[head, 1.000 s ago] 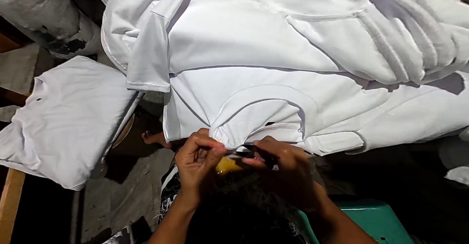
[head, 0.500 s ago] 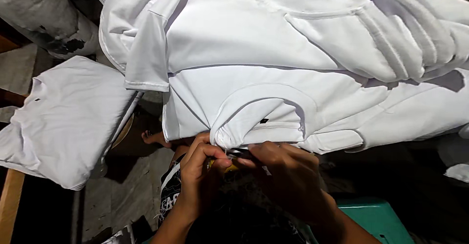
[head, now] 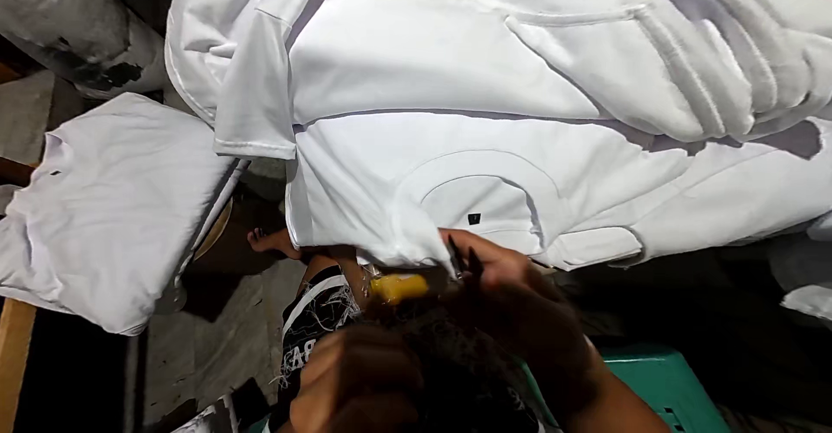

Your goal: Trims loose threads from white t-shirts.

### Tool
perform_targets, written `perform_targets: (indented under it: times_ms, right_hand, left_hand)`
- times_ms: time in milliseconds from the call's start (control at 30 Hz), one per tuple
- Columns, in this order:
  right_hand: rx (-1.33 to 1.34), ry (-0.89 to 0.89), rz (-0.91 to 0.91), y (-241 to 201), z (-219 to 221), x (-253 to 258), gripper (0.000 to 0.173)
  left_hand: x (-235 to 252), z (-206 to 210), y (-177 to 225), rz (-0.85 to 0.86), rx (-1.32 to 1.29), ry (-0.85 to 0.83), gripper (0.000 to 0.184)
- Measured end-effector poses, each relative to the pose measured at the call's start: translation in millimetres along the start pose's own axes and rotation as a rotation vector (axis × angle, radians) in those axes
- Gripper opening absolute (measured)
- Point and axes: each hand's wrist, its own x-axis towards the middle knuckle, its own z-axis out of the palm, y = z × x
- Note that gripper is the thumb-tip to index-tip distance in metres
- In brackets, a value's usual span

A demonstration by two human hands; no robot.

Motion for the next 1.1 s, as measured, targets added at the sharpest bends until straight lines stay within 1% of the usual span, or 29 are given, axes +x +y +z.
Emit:
perform_targets:
  times_ms: [33,100,167,233,333,467,533,600,667,700,733,800,833,867,900,933,967,1000,1033,1067,1100]
  right_hand:
    - [0.076,-0.002,0.023,-2,-1,0,0.039]
    - [0.134,-0.013,0.035,-2,-2,0,0.040]
    - [0.136,-0.017,0.039,-1,-2,-1,0.041]
    - [0.133,-0.033,0.037,1,-4,-1,0.042]
    - [0.206,-0.002,0.048,2,-7,-2,0.038]
    - [0.342,0.154,0.052,4,-11,-5,0.027]
    - [0.363,0.195,0.043,5,-13,-5,0.023]
    - [0.344,0.191,0.047,4,-14,-5,0.023]
    - [0.191,0.160,0.054,4,-12,-5,0.026]
    - [0.045,0.148,0.044,5,-11,-6,0.030]
    - [-0.139,0.174,0.010,7,-8,-8,0.034]
    - [-0.537,0.350,-0.146,19,-8,-18,0.041]
    - [-0.727,0.457,-0.227,25,-14,-26,0.042]
    - [-0.868,0.561,-0.280,26,-20,-36,0.042]
    - [-0.949,0.655,-0.303,24,-27,-47,0.040]
    - [-0.968,0.748,-0.314,20,-32,-58,0.037]
    - [-0.944,0.837,-0.307,16,-36,-68,0.033]
    - [-0.880,0.921,-0.296,12,-40,-76,0.030]
    - [-0.799,1.004,-0.292,8,-43,-81,0.028]
    - [-0.725,1.073,-0.289,5,-47,-85,0.026]
    - [-0.673,1.125,-0.280,3,-50,-87,0.021]
  left_hand:
    - [2,1,-9,0.017,0.110,0.045,0.033]
    - [10,4,-30,0.049,0.354,0.149,0.020]
    - [18,7,-41,0.064,0.484,0.217,0.018]
    - [25,8,-47,0.087,0.553,0.244,0.018]
    - [27,8,-50,0.103,0.563,0.278,0.017]
    - [23,5,-53,0.022,0.502,0.363,0.015]
    - [20,3,-55,-0.005,0.495,0.368,0.015]
    - [20,2,-55,-0.005,0.480,0.354,0.017]
    - [24,5,-51,0.022,0.426,0.318,0.020]
    - [27,7,-47,0.051,0.397,0.273,0.020]
    - [31,10,-43,0.083,0.378,0.218,0.019]
    - [41,21,-35,0.139,0.341,0.124,0.020]
    - [46,29,-34,0.159,0.332,0.090,0.022]
    - [51,39,-36,0.174,0.349,0.057,0.024]
    - [55,51,-42,0.184,0.384,0.019,0.026]
    - [58,66,-49,0.175,0.437,-0.037,0.029]
    - [62,83,-56,0.143,0.485,-0.147,0.028]
    - [65,97,-62,0.081,0.468,-0.341,0.025]
    - [71,109,-66,0.016,0.366,-0.565,0.021]
    - [79,119,-67,-0.034,0.218,-0.741,0.018]
    - [85,128,-66,-0.047,0.085,-0.819,0.021]
